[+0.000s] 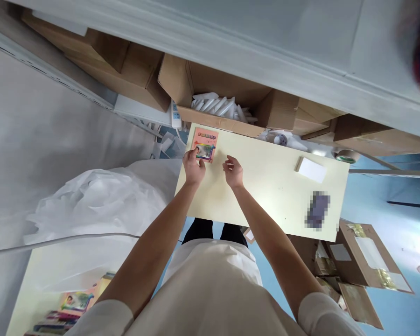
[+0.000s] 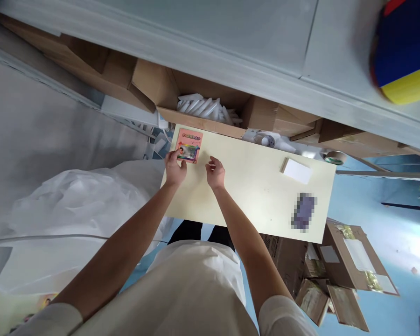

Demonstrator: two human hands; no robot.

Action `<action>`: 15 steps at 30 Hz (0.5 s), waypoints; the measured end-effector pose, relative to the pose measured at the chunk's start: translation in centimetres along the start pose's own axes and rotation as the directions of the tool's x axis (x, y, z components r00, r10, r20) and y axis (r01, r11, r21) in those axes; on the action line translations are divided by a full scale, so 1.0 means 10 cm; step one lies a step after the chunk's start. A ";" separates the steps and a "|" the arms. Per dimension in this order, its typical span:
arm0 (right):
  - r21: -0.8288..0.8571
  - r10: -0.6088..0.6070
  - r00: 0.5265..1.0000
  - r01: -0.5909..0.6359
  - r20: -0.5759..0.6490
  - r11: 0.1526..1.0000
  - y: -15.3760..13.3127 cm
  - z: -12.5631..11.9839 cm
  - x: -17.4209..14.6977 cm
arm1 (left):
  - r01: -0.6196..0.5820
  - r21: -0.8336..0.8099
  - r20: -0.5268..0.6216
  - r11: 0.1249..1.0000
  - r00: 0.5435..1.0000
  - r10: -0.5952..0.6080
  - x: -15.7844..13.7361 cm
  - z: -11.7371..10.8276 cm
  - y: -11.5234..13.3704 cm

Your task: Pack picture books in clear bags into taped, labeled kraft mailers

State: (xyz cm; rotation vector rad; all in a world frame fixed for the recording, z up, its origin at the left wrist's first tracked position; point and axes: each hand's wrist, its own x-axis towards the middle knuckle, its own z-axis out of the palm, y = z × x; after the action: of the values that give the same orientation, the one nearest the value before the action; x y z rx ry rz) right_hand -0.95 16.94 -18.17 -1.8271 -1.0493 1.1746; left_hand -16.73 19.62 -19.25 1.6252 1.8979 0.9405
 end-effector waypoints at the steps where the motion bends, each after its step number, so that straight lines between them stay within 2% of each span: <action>1: 0.037 0.005 1.000 -0.006 0.022 0.999 -0.01 -0.14 -0.12 | -0.020 -0.006 -0.002 1.000 1.000 0.020 -0.06 -0.04 0.12; 5: 0.115 -0.022 0.997 0.014 0.072 0.993 -0.12 -0.84 -0.51 | -0.115 -0.082 -0.017 0.990 0.993 0.114 -0.27 -0.16 0.72; 10: 0.122 -0.144 0.989 0.149 -0.044 0.981 -0.46 -1.83 -0.62 | -0.264 -0.237 0.044 0.935 0.959 0.281 -0.38 -0.18 1.59; 13: 0.107 -0.266 0.950 0.286 -0.165 0.952 -0.80 -2.44 -0.55 | -0.334 -0.338 0.057 0.880 0.926 0.374 -0.33 -0.09 2.18; 15: 0.037 -0.368 0.893 0.390 -0.260 0.920 -1.06 -2.84 -0.46 | -0.351 -0.417 0.059 0.838 0.910 0.411 -0.23 0.00 2.60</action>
State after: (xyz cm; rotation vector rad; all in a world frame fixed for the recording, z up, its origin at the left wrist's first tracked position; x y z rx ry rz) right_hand 21.71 13.38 2.10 -1.5585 -1.1237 0.7247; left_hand 0.80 19.09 0.02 1.7855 1.1958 1.2340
